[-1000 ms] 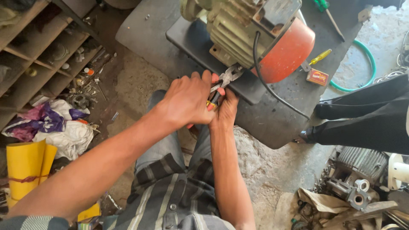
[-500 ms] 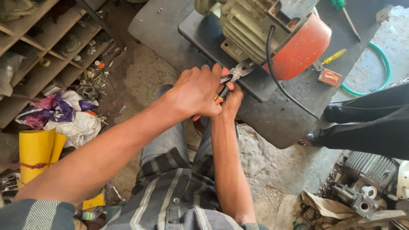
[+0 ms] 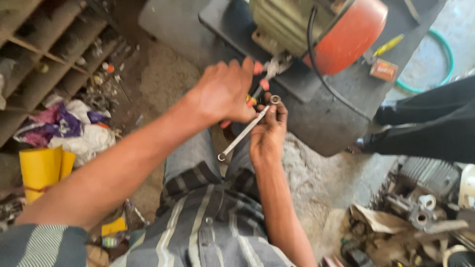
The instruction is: The person searches through a cluttered drawer to find a wrench and pliers, then uses them to tighten bolts on a small electric motor mounted on a workbench. The person adjusts the tools and repositions the motor while working.
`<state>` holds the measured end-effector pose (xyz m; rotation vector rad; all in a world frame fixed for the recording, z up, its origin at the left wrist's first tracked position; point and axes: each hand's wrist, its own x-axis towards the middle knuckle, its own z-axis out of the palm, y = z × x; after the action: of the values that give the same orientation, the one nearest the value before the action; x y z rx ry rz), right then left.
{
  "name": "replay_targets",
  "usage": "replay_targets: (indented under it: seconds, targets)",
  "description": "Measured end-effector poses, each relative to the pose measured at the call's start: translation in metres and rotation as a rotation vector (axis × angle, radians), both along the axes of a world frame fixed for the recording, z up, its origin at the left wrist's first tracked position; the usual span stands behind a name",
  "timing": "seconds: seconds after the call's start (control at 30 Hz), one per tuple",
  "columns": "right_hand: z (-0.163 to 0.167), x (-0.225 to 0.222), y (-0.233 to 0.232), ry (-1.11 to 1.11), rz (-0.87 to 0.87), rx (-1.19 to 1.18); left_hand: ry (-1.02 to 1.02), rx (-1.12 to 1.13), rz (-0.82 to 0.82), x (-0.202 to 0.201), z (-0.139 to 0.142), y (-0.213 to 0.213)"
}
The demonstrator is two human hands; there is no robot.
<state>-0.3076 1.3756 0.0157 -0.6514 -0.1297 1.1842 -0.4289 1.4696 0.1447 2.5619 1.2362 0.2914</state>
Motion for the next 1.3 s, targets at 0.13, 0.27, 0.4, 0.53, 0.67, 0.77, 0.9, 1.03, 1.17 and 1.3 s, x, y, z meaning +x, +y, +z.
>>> replay_targets:
  seconds: [0.13,0.27,0.4,0.53,0.67,0.77,0.9,1.03,1.17,1.3]
  targets:
    - [-0.012,0.027,-0.037,0.081,-0.015,-0.018,-0.008,0.028,-0.036,-0.003,-0.011,-0.001]
    - [-0.008,0.043,-0.047,0.081,-0.043,-0.013,-0.009,0.008,-0.025,-0.004,-0.016,-0.003]
    - [-0.002,0.041,-0.035,0.084,-0.024,0.033,-0.038,0.06,-0.023,-0.004,-0.015,-0.004]
    - [-0.017,0.027,0.005,0.031,-0.007,0.049,-0.046,0.035,-0.02,-0.003,-0.011,-0.002]
    - [-0.046,0.019,0.067,0.105,0.021,0.053,-0.004,-0.018,0.016,0.002,-0.007,-0.003]
    - [-0.055,0.014,0.094,0.347,0.204,0.186,0.033,-0.032,0.043,0.004,-0.002,-0.001]
    - [-0.042,0.007,0.093,0.341,0.192,0.028,0.027,-0.083,0.057,0.005,0.003,0.0]
    - [-0.021,0.007,0.08,0.34,0.18,0.189,0.024,-0.074,0.054,0.005,0.006,0.001]
    - [-0.015,0.01,0.08,0.206,0.089,0.178,0.046,-0.083,0.039,0.004,0.006,0.003]
    - [-0.015,0.013,0.083,0.125,-0.058,0.082,0.037,-0.061,0.027,0.004,0.004,0.002]
